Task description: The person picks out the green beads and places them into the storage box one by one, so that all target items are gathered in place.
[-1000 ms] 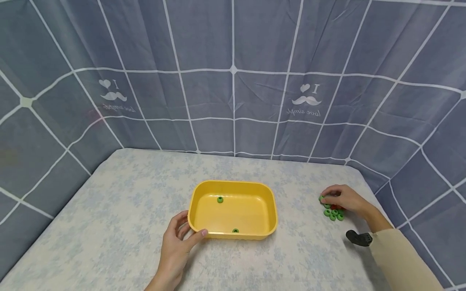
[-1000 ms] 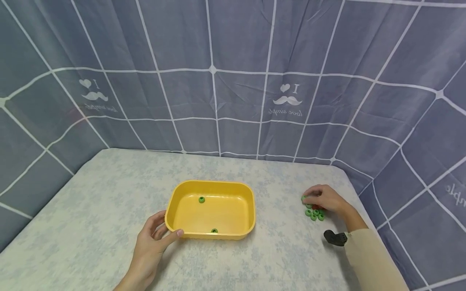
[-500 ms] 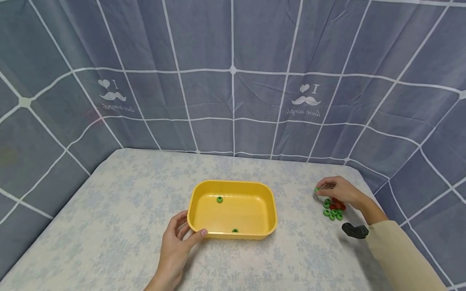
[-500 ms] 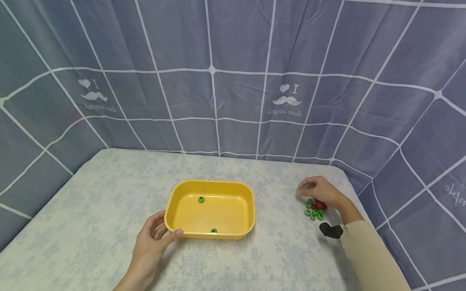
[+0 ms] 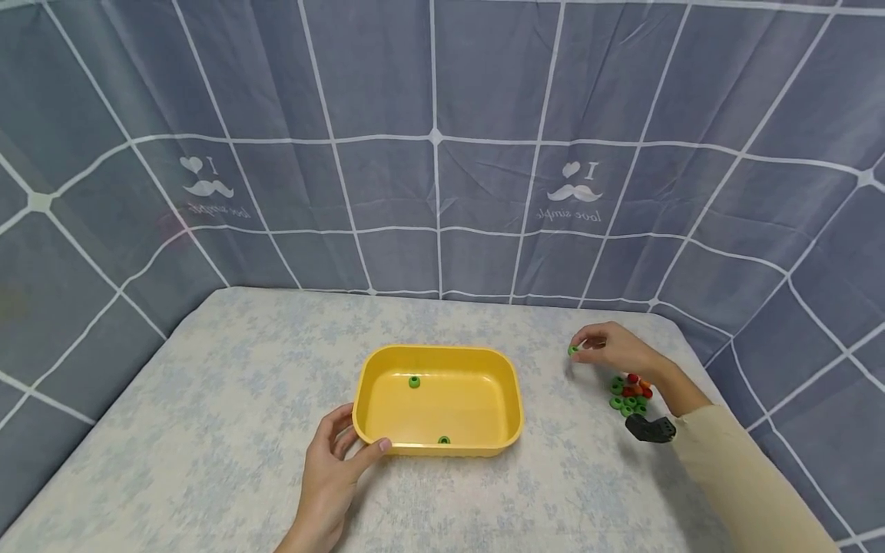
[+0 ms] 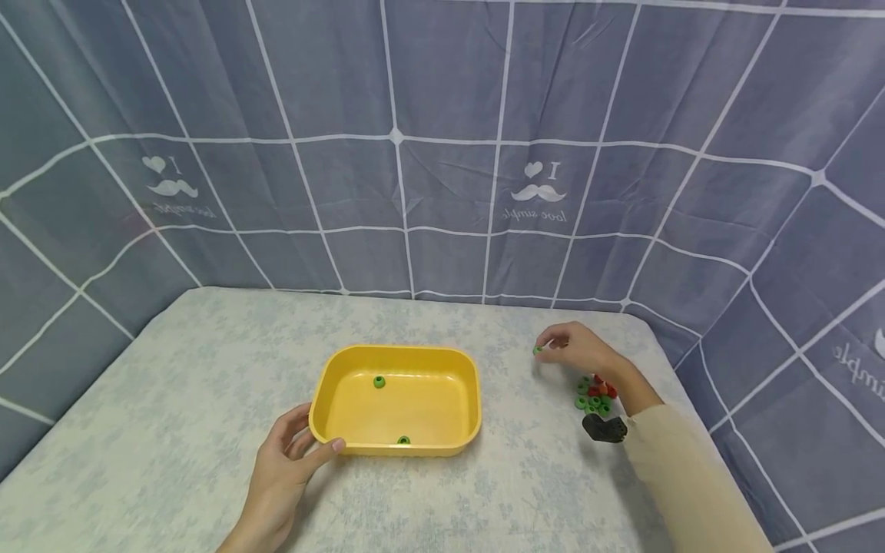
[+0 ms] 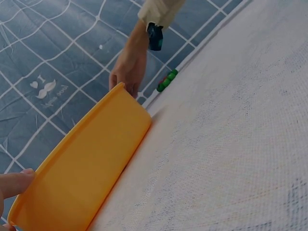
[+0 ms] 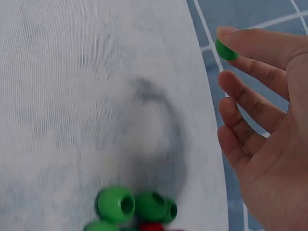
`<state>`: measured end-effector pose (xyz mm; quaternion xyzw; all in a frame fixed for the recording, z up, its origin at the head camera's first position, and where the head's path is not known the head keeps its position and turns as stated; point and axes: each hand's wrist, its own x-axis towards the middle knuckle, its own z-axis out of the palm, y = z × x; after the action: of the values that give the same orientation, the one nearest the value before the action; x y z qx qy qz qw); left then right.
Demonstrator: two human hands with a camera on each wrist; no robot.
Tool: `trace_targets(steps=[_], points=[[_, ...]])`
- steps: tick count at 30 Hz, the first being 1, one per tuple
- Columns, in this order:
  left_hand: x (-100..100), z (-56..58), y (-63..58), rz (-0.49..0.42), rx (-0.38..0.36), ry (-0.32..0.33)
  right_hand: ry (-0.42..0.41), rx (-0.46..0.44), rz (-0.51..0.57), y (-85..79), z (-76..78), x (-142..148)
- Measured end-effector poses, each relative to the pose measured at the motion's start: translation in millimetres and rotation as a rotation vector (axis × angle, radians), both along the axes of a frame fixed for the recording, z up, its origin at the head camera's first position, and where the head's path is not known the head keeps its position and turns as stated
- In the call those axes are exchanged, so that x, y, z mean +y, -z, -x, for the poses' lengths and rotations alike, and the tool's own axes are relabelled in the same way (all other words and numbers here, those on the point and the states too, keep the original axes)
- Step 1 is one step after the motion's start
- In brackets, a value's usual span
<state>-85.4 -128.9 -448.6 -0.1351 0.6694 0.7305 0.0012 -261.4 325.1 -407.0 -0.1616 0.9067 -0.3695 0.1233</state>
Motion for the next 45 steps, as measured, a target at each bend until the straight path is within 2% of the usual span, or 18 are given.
trace_targets(steps=[7, 14, 19, 34, 45], points=[[0, 1.4, 1.0, 0.004, -0.006, -0.009, -0.023, 0.002, 0.02, -0.8, 7.5, -21], [-1, 1.0, 1.7, -0.001, -0.006, -0.007, -0.081, 0.008, 0.073, -1.0, 13.1, -43], [1, -0.8, 0.7, -0.003, -0.002, -0.009, -0.118, 0.0, 0.106, -9.2, 13.3, -64], [0, -0.4, 1.2, -0.011, -0.009, -0.011, -0.235, 0.012, 0.114, -11.1, 26.0, -116], [1, 0.3, 2.7, -0.001, 0.006, -0.003, -0.341, 0.039, 0.126, -23.4, 31.8, -157]])
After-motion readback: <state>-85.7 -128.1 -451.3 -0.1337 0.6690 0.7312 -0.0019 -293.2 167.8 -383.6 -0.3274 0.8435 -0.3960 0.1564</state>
